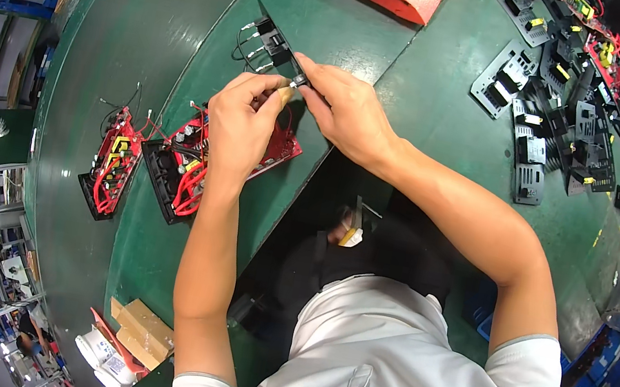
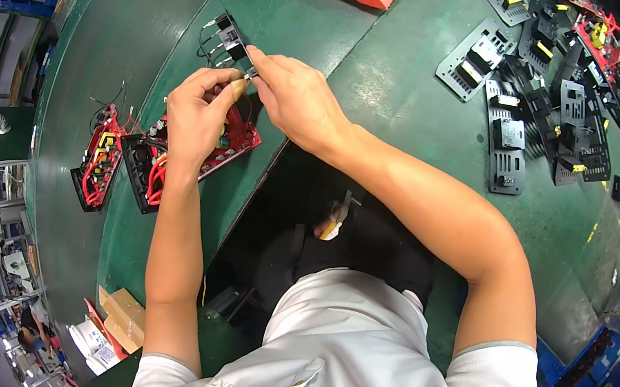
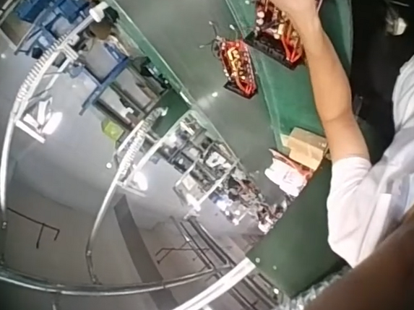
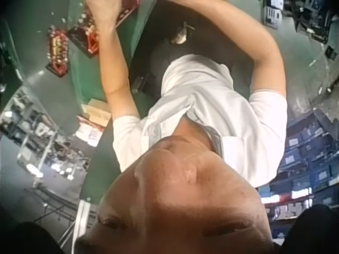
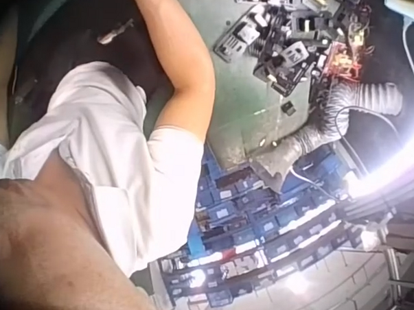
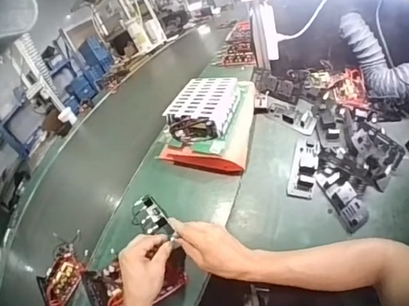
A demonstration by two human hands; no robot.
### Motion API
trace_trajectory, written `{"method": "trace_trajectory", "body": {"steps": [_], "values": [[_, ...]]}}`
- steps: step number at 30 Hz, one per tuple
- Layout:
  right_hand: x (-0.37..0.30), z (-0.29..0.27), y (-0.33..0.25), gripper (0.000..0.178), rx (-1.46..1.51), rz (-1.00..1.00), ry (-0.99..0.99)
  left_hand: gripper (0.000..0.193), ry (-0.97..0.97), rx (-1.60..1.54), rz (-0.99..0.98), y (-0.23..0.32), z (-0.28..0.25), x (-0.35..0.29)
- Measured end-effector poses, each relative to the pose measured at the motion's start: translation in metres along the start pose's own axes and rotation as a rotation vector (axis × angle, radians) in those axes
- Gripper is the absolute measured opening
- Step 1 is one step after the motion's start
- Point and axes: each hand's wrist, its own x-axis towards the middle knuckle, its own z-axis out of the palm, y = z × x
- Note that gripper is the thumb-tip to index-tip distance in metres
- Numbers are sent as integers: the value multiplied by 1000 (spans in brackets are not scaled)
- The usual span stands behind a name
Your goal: Assembling electronic components and circuit boards into plastic housings at a factory workstation.
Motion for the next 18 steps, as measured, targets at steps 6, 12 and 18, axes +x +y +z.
{"method": "trace_trajectory", "body": {"steps": [6, 12, 18], "values": [[2, 1, -3, 45, -22, 35, 21, 14, 3, -2, -29, 2, -4, 1], [3, 1, -2, 45, -41, 19, 38, 13, -3, 14, -6, 1, -3, 3], [4, -7, 2, 42, -103, 20, -6, 13, -13, 12, 21, 2, 6, 7]]}}
